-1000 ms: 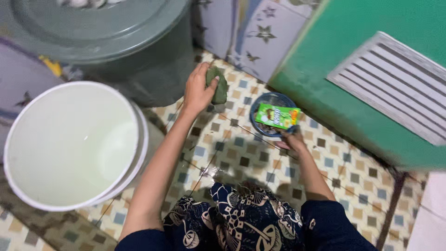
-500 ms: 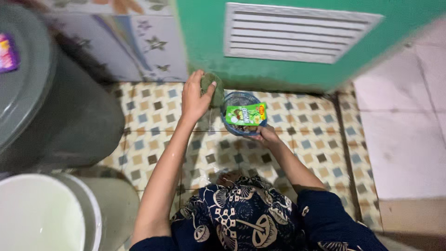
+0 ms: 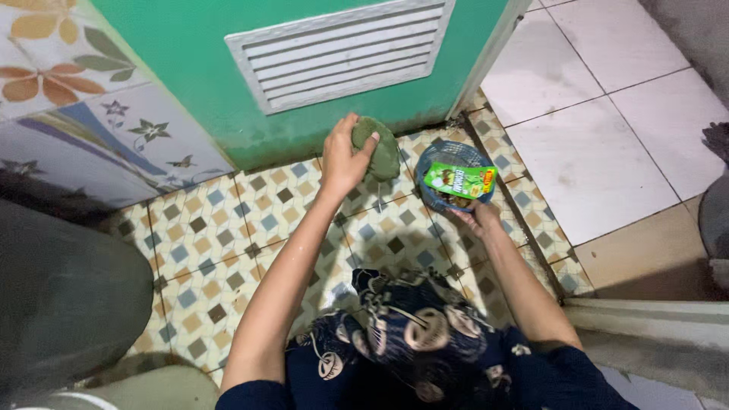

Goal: The person scrubs the inside of a squat toilet with a brush and wipes the rim and nearby floor tiles with a cloth.

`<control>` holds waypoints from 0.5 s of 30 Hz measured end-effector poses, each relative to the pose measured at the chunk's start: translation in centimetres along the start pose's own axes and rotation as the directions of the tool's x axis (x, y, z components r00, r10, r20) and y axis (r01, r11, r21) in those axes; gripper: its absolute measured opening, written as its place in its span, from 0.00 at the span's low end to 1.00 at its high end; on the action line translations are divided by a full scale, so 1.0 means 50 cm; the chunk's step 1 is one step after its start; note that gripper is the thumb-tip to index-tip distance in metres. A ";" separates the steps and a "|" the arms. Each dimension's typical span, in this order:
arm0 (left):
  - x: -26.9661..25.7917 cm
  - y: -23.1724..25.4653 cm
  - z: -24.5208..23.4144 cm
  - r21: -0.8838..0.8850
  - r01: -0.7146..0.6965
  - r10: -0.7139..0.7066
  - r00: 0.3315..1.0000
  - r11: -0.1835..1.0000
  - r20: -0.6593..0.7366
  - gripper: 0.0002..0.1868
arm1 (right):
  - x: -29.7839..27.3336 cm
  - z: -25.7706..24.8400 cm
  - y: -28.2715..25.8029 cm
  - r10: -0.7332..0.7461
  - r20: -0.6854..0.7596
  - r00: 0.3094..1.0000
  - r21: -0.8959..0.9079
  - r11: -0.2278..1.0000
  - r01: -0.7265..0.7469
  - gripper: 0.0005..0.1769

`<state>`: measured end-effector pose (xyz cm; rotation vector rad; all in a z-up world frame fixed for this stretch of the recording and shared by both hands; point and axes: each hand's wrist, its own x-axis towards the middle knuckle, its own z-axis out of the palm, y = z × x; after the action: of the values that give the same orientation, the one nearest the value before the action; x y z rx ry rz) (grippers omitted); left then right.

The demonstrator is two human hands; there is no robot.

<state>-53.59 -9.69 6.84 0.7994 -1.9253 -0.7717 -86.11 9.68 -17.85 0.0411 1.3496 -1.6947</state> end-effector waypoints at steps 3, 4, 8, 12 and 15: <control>0.051 0.001 0.058 -0.006 -0.019 0.019 1.000 1.000 -0.007 0.21 | 0.036 -0.013 -0.076 0.004 0.063 0.998 0.099 0.995 -0.010 0.20; 0.068 -0.002 0.082 -0.004 -0.035 0.035 0.999 0.999 -0.013 0.23 | 0.053 -0.015 -0.097 -0.017 0.060 0.998 0.136 0.991 0.008 0.20; 0.125 -0.026 0.194 -0.013 0.020 -0.019 0.998 1.000 0.057 0.24 | 0.138 -0.017 -0.179 -0.124 -0.062 0.990 0.189 0.973 0.134 0.21; 0.159 -0.071 0.314 -0.008 0.004 -0.004 0.999 1.000 0.038 0.27 | 0.236 -0.013 -0.248 -0.182 -0.062 0.981 0.227 0.955 0.191 0.22; 0.170 -0.089 0.377 0.021 -0.017 0.017 1.000 1.000 0.004 0.29 | 0.298 -0.020 -0.289 -0.190 -0.180 0.965 0.174 0.960 0.221 0.19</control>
<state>-72.75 -15.24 -0.23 0.7940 -1.9440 -0.7437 -104.59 0.45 -15.52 0.1576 1.3403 -2.0327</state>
